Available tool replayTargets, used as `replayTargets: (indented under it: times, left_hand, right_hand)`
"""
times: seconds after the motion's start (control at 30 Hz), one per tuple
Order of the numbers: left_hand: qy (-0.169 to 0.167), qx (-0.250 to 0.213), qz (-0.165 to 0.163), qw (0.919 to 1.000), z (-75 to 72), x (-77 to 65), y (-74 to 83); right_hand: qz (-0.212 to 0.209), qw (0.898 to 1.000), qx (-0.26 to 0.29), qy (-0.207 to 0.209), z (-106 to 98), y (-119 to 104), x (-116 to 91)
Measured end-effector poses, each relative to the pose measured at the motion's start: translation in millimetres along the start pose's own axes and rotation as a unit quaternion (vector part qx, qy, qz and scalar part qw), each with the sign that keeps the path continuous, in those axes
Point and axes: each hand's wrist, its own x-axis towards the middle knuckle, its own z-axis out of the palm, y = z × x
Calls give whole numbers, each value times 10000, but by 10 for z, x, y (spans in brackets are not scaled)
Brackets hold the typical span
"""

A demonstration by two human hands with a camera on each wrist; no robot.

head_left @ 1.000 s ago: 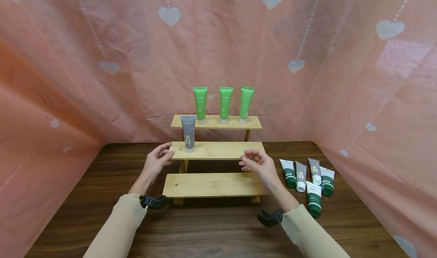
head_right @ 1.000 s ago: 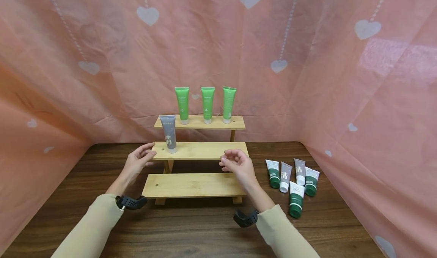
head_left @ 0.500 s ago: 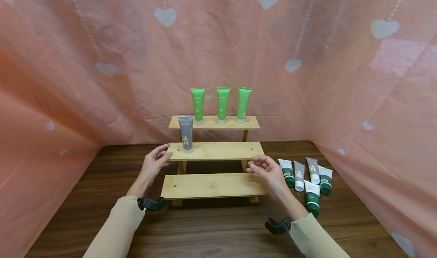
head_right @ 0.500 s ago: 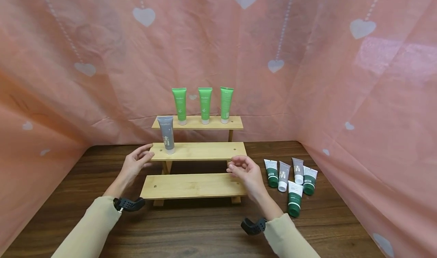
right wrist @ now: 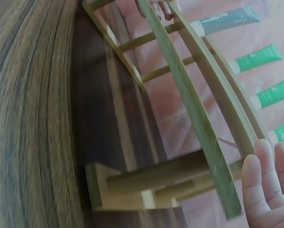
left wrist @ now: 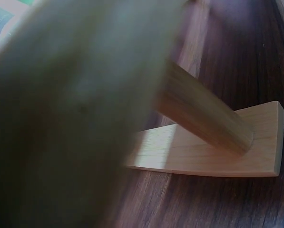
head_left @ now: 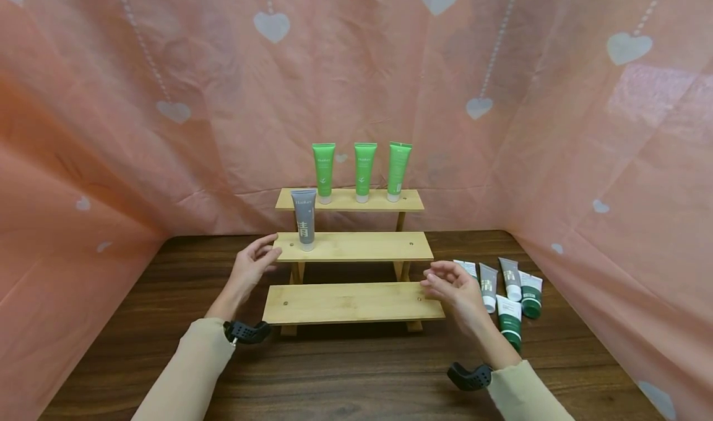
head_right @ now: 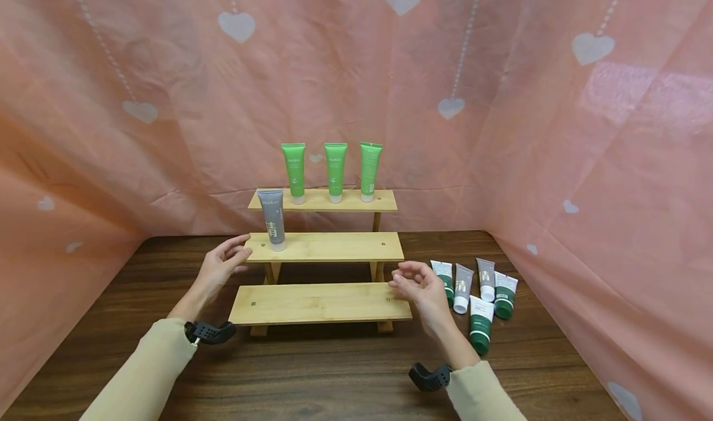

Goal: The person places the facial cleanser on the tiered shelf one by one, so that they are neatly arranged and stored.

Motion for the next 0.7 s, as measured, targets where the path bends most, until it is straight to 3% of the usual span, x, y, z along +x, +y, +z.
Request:
replayTargets:
  times: [0.37,0.47,0.7]
  left_hand:
    - [-78,-17,-102,9999,-9,-43,120]
    - [-45,13,-82,10000,-23,10,23]
    - [0,-15,-228,9997,-23,22,-7]
  right_hand:
    - [81,9988,-441,216,-276,-34,-62]
    - [118,9981,-513,324,-360,-60,-79]
    - [63,9969,-677,383,-598,-89,-129]
